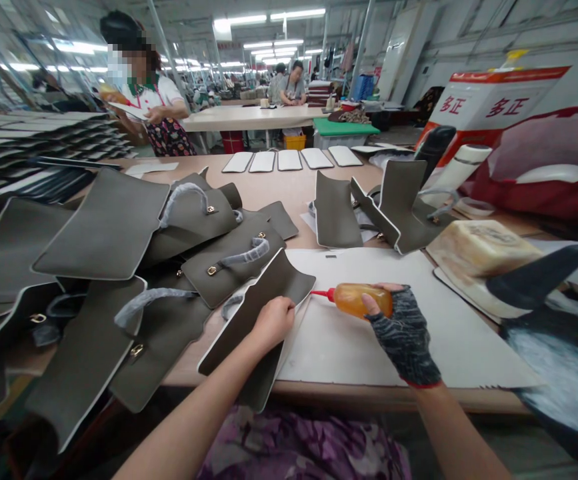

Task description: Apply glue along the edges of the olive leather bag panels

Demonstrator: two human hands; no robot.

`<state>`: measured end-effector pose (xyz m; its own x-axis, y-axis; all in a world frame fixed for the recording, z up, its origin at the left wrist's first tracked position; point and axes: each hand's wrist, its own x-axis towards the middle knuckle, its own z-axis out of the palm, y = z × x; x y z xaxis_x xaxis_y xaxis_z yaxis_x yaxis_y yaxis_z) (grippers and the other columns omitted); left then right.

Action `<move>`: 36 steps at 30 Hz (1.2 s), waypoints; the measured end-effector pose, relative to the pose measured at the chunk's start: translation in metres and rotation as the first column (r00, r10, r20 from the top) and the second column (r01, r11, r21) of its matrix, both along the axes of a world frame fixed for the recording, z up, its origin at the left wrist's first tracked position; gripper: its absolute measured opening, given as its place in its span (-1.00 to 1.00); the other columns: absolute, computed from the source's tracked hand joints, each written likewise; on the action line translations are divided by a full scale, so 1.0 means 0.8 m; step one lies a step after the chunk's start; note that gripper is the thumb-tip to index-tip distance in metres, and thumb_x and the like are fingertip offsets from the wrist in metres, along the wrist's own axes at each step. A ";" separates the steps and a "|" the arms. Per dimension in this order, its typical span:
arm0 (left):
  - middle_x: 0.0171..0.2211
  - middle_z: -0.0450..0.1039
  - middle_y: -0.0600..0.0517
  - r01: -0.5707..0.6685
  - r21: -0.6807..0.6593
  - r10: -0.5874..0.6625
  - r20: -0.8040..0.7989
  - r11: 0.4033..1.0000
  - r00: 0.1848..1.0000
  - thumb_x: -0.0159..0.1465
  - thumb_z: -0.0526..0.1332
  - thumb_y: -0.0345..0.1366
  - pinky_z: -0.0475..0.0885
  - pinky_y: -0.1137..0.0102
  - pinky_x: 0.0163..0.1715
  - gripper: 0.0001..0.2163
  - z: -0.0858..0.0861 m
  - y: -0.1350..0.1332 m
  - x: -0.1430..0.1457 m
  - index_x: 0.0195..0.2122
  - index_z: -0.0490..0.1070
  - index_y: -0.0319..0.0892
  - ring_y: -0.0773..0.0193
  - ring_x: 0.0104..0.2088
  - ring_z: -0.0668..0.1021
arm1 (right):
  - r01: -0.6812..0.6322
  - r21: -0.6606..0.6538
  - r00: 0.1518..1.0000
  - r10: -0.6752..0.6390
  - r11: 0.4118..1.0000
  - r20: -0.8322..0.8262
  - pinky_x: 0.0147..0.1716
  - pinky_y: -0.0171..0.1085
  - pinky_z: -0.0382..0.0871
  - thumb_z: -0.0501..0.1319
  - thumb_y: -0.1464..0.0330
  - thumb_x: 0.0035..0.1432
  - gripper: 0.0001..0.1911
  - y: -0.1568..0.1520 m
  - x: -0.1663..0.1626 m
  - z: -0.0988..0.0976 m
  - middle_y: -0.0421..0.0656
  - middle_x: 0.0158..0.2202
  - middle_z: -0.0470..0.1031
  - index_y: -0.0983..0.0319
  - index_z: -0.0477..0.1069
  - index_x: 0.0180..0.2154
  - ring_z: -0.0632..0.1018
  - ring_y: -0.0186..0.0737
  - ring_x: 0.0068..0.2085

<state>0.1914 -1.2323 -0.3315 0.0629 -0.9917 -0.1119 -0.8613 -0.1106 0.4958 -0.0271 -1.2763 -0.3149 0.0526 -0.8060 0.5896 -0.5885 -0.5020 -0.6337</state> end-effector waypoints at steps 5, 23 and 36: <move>-0.35 0.47 -0.05 -0.007 -0.009 0.007 0.013 1.000 1.000 0.12 0.00 -0.40 0.32 0.43 -0.29 -0.77 -0.002 0.000 -0.001 -0.39 0.46 -0.23 0.25 -0.30 0.48 | -0.053 -0.056 0.997 0.050 0.997 -0.055 -0.18 -0.16 0.30 0.15 0.26 0.06 -0.78 0.000 0.001 0.004 -0.12 -0.28 0.32 0.20 0.24 -0.23 0.38 -0.17 -0.23; -0.37 0.45 -0.03 -0.009 -0.007 0.009 0.023 1.000 1.000 0.14 0.02 -0.39 0.30 0.45 -0.32 -0.79 -0.001 0.000 -0.002 -0.40 0.45 -0.23 0.28 -0.32 0.46 | -0.069 0.190 0.998 0.065 0.979 0.025 -0.27 -0.20 0.32 0.14 0.16 0.04 -0.72 0.008 -0.006 -0.005 -0.15 -0.32 0.35 0.20 0.26 -0.27 0.40 -0.20 -0.30; -0.36 0.46 -0.03 -0.003 -0.029 0.003 0.014 1.000 1.000 0.13 0.02 -0.39 0.31 0.44 -0.30 -0.79 -0.004 0.001 -0.001 -0.40 0.46 -0.22 0.27 -0.31 0.47 | -0.096 0.318 0.995 0.081 0.943 0.062 -0.29 -0.22 0.33 0.12 0.11 0.04 -0.71 0.042 -0.005 -0.001 -0.16 -0.35 0.36 0.19 0.27 -0.30 0.40 -0.21 -0.33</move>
<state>0.1907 -1.2315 -0.3351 0.0673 -0.9943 -0.0822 -0.8680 -0.0990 0.4866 -0.0311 -1.2430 -0.3158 0.1107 -0.9460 0.3045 -0.5164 -0.3166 -0.7957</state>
